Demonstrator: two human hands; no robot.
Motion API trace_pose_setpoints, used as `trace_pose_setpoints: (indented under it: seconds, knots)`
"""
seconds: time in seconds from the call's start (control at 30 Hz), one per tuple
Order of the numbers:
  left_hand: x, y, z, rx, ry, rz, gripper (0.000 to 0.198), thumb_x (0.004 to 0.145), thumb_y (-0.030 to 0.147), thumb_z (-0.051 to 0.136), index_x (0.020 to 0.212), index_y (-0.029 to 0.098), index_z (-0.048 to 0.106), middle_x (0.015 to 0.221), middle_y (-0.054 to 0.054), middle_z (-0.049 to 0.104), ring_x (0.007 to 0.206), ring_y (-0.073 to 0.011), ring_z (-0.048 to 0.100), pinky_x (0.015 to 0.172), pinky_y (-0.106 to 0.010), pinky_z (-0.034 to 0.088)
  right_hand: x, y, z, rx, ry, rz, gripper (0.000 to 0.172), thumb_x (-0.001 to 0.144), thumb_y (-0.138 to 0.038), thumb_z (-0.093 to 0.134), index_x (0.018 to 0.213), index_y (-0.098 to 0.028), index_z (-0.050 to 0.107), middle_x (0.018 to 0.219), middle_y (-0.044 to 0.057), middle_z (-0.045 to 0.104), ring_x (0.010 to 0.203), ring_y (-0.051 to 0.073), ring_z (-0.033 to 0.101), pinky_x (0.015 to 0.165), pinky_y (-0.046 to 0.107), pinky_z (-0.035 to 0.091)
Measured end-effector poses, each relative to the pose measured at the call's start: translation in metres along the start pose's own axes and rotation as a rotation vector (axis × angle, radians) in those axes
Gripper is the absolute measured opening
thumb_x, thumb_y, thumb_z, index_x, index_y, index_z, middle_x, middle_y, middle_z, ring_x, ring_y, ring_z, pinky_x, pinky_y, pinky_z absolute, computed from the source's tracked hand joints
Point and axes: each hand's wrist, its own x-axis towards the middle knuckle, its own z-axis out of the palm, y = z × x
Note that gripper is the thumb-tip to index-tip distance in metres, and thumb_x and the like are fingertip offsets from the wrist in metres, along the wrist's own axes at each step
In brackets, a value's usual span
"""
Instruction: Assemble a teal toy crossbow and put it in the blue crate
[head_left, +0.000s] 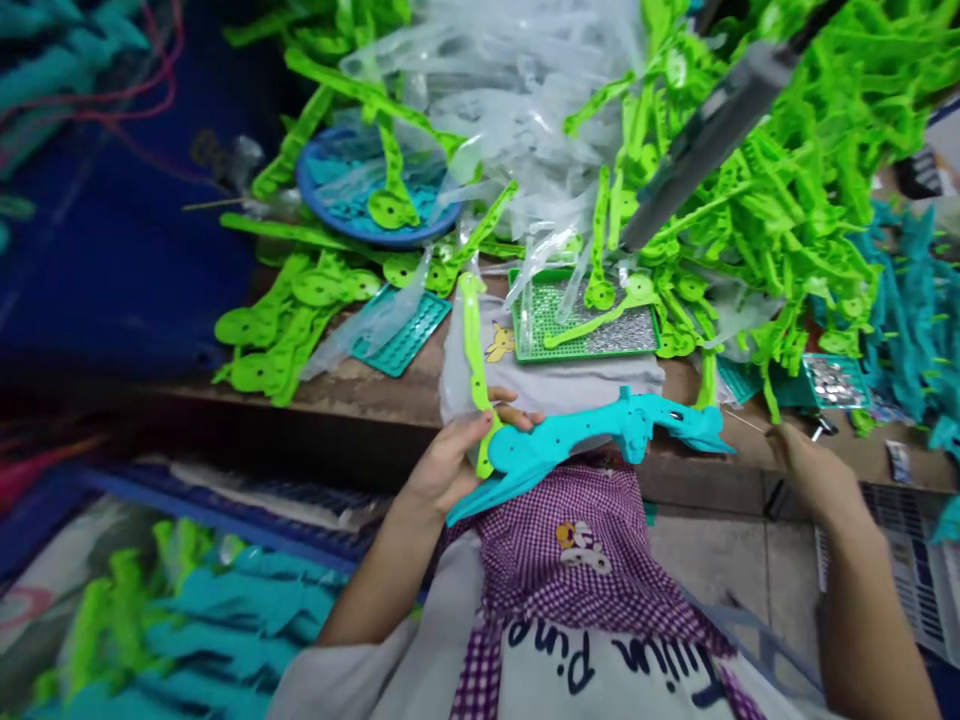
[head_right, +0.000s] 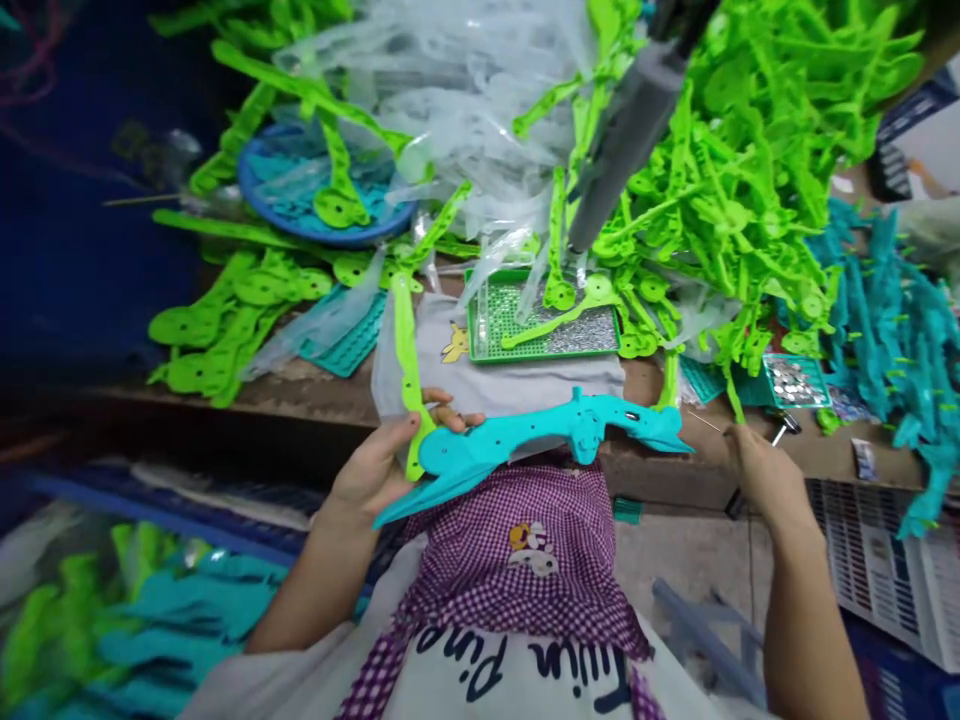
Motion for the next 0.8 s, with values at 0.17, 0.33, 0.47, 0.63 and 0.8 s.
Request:
trace_pose_setpoints:
  seconds: [0.17,0.33,0.47,0.63,0.8]
  knots:
    - [-0.013,-0.001,0.016,-0.009,-0.092,0.023,0.032,0.082,0.029,0.074,0.108,0.018,0.061,0.087,-0.005,0.076,0.109,-0.0280,0.067,0.105,-0.045,0.044,-0.045,-0.046,-0.097,-0.054,0.366,-0.173,0.022,0.093,-0.034,0.042,0.097,-0.022,0.060,0.075,0.010,0.067,0.063,0.025,0.063,0.053,0.034,0.040]
    - [-0.023,0.001,0.035,0.060,-0.123,0.050,0.030,0.082,0.029,0.073,0.109,0.018,0.062,0.088,-0.004,0.075,0.106,-0.0262,0.067,0.098,-0.039,0.048,-0.046,-0.159,-0.186,0.169,0.265,-1.158,0.027,0.098,-0.030,0.044,0.119,-0.025,0.059,0.066,-0.001,0.059,0.052,0.015,0.050,0.050,0.030,0.038]
    - [-0.029,-0.001,0.043,0.136,-0.068,0.063,0.032,0.081,0.032,0.073,0.109,0.018,0.064,0.088,-0.004,0.074,0.099,-0.0246,0.068,0.090,-0.035,0.051,-0.022,-0.222,-0.220,0.113,0.078,-1.423,0.026,0.099,-0.032,0.044,0.086,-0.026,0.067,0.057,-0.002,0.055,0.047,0.013,0.041,0.049,0.033,0.030]
    - [-0.031,-0.009,0.047,0.148,-0.041,0.038,0.037,0.078,0.036,0.076,0.110,0.020,0.065,0.087,-0.002,0.074,0.084,-0.0198,0.069,0.077,-0.029,0.053,-0.006,-0.260,-0.231,0.165,-0.205,-1.455,0.038,0.096,-0.038,0.052,0.062,-0.026,0.063,0.048,-0.002,0.053,0.044,0.012,0.038,0.052,0.034,0.027]
    - [-0.026,-0.011,0.054,0.154,0.005,0.085,0.040,0.065,0.036,0.083,0.098,0.020,0.068,0.075,-0.001,0.070,0.090,-0.0249,0.067,0.072,-0.030,0.053,0.005,-0.277,-0.214,0.292,-0.282,-1.400,0.038,0.088,-0.051,0.059,0.058,-0.029,0.063,0.041,-0.004,0.048,0.047,0.012,0.047,0.054,0.033,0.032]
